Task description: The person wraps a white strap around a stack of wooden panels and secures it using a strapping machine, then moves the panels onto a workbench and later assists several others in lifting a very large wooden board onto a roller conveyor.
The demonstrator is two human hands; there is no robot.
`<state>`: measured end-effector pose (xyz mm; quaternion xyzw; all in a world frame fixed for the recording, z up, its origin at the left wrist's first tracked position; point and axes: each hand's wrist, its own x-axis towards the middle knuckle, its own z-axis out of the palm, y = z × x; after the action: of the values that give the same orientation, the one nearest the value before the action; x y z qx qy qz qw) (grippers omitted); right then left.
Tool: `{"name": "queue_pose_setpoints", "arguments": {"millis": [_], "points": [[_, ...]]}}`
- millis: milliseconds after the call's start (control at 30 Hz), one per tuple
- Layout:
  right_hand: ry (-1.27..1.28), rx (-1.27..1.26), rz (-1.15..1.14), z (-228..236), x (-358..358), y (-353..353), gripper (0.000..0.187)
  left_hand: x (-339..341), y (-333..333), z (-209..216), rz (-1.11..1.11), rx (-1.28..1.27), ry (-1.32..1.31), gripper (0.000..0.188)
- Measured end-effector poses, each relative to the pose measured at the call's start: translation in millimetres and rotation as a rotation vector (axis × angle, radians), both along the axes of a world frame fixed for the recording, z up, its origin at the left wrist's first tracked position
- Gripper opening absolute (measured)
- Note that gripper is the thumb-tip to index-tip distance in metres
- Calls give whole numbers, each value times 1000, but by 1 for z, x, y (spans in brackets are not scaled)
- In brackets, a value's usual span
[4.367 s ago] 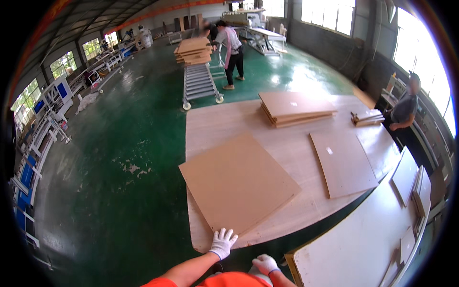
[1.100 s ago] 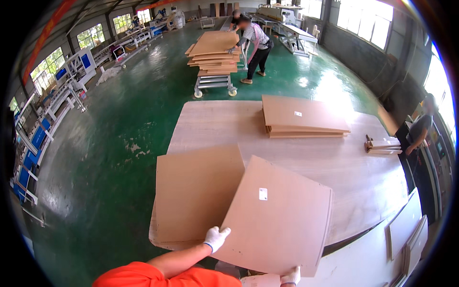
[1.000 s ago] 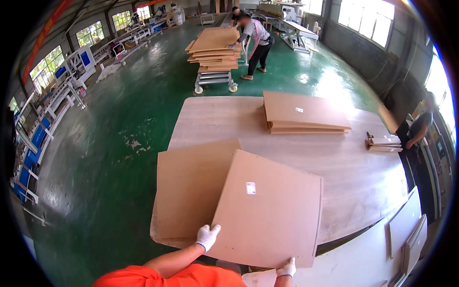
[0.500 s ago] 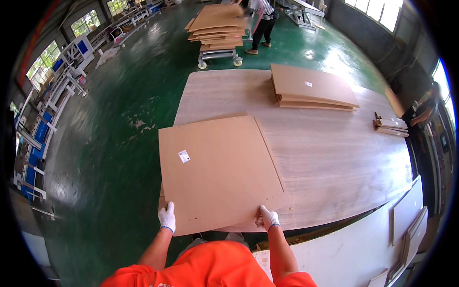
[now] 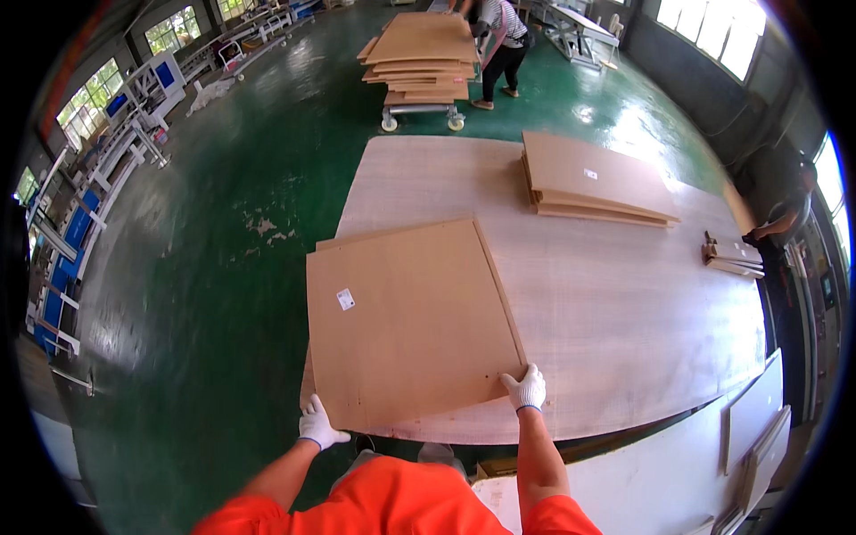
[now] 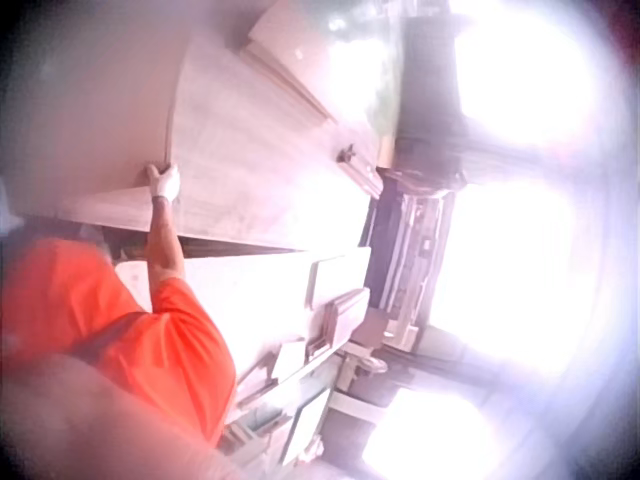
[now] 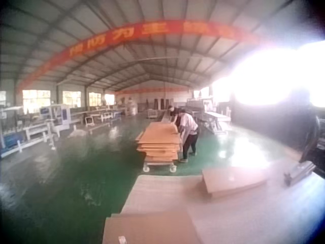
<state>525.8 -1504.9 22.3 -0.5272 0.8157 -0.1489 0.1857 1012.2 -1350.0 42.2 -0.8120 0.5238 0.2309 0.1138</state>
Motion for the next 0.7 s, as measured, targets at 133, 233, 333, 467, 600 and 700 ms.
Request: {"name": "queue_pose_setpoints", "arguments": {"millis": [133, 233, 333, 467, 600, 700], "points": [[-85, 68, -52, -5, -1, -11, 69, -2, -24, 1, -60, 20, 24, 135], [-102, 28, -64, -5, 8, -11, 68, 4, -31, 8, -32, 7, 23, 129], [-158, 14, -86, -8, 13, -11, 67, 14, -38, 7, 4, 63, 94, 132], [-250, 14, -126, -16, 9, -8, 68, 23, -37, 5, 17, 63, 169, 135], [-223, 42, -168, -28, 25, 13, 65, 46, -34, -1, -33, -7, 159, 132], [-190, 37, -201, -37, 39, 37, 65, 68, -32, 5, -61, -3, 176, 130]]}}
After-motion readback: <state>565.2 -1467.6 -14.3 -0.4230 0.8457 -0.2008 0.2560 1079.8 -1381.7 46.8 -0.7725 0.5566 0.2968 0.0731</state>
